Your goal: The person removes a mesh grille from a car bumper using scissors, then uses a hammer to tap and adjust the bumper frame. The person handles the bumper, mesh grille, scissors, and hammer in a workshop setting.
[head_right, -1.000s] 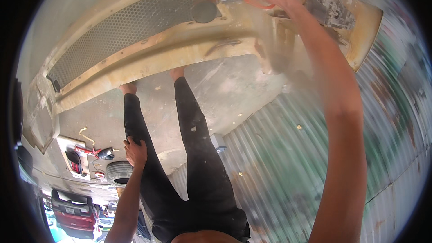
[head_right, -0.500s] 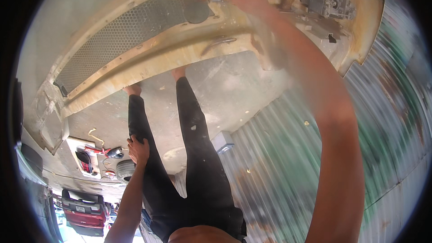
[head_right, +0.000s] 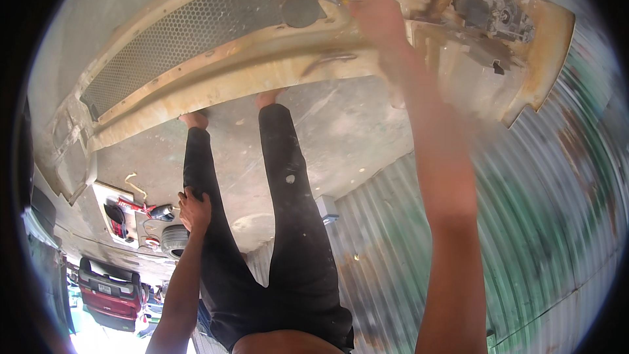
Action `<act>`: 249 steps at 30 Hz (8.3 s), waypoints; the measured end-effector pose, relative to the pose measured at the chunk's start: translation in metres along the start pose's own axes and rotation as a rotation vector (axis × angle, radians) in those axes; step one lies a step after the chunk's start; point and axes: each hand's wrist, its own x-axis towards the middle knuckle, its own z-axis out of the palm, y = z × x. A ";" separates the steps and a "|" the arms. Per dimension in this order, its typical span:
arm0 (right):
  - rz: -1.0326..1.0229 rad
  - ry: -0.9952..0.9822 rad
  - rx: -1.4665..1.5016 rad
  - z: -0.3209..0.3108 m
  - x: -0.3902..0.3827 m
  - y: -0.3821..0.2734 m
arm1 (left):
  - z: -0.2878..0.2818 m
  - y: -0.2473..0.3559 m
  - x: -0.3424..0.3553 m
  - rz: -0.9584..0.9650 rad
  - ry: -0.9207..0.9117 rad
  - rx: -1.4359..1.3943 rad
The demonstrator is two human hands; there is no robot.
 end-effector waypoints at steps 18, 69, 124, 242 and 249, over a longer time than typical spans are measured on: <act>-0.312 -0.185 0.151 -0.032 0.079 0.034 | -0.034 -0.008 0.015 0.023 0.030 0.001; -0.596 -0.092 -0.558 0.176 -0.078 -0.277 | -0.027 -0.096 0.029 0.000 -0.036 -0.339; -0.371 0.041 0.574 0.110 -0.038 -0.229 | -0.037 -0.059 0.028 -0.002 -0.023 -0.237; -0.638 0.217 0.671 0.097 -0.071 -0.132 | -0.021 -0.035 0.019 0.024 0.010 -0.115; -1.370 0.283 0.172 0.167 -0.007 -0.153 | -0.012 -0.032 0.016 -0.010 0.000 -0.106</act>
